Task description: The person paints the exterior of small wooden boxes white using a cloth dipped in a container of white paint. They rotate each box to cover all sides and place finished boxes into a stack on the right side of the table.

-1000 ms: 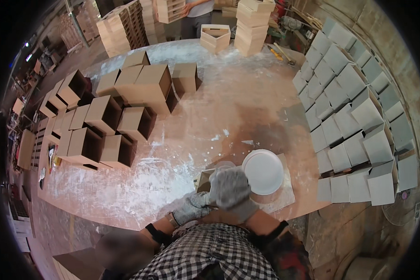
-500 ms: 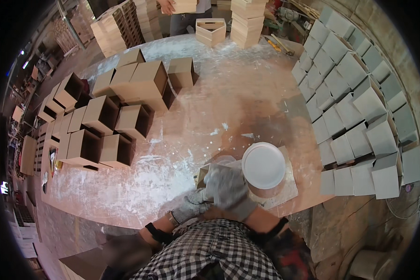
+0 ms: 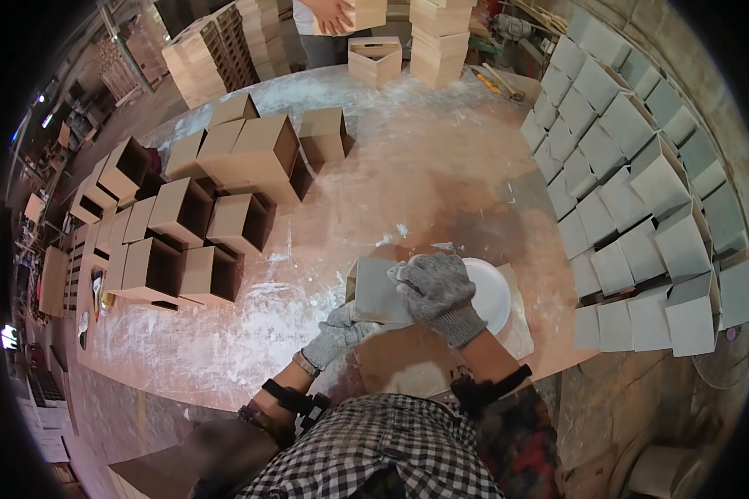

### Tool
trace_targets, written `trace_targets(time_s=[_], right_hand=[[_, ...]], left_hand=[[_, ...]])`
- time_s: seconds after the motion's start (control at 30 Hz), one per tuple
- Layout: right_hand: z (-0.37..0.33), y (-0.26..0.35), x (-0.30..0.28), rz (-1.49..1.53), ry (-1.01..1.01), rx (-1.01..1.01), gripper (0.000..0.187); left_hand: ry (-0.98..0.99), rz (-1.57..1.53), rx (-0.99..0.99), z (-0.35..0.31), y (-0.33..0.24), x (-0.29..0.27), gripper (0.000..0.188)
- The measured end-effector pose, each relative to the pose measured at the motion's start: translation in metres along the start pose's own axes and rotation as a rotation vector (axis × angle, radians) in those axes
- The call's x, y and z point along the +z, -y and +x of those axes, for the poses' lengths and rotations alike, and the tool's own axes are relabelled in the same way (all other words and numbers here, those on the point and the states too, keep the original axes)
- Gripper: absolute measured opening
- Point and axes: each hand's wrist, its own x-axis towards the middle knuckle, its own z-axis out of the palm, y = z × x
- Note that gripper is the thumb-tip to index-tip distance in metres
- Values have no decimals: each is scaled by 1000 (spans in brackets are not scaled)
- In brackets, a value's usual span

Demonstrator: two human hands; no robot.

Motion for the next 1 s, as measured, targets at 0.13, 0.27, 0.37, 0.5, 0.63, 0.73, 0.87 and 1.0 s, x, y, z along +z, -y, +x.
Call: trace_targets(time_s=[0.13,0.27,0.37,0.5,0.63,0.73,0.87,1.0], right_hand=[[25,0,18,-376,639,158,21],[8,32,19,-362,707,275,14],[-31,53,15,-165,430,110,14],[-16,58,-12,-58,582,-15,20],[-18,21,-5,68,142,97,13],[-15,3,12,-101,209,184,15],[-38,53,27,-293,291,153,22],[-52,72,19,16,211,53,29]], left_hand=[[-43,85,21,0,-14,12,31],[-67,-14,58,-2,-10,24,30],[-91,628,-160,-5,-12,22,28],[-68,416,12,-4,-13,25,25],[-50,301,-33,-4,2,19,27],[-68,383,0,-3,-12,25,26],[-59,575,20,-4,-38,28,23],[-146,478,-25,-6,-34,32,23]])
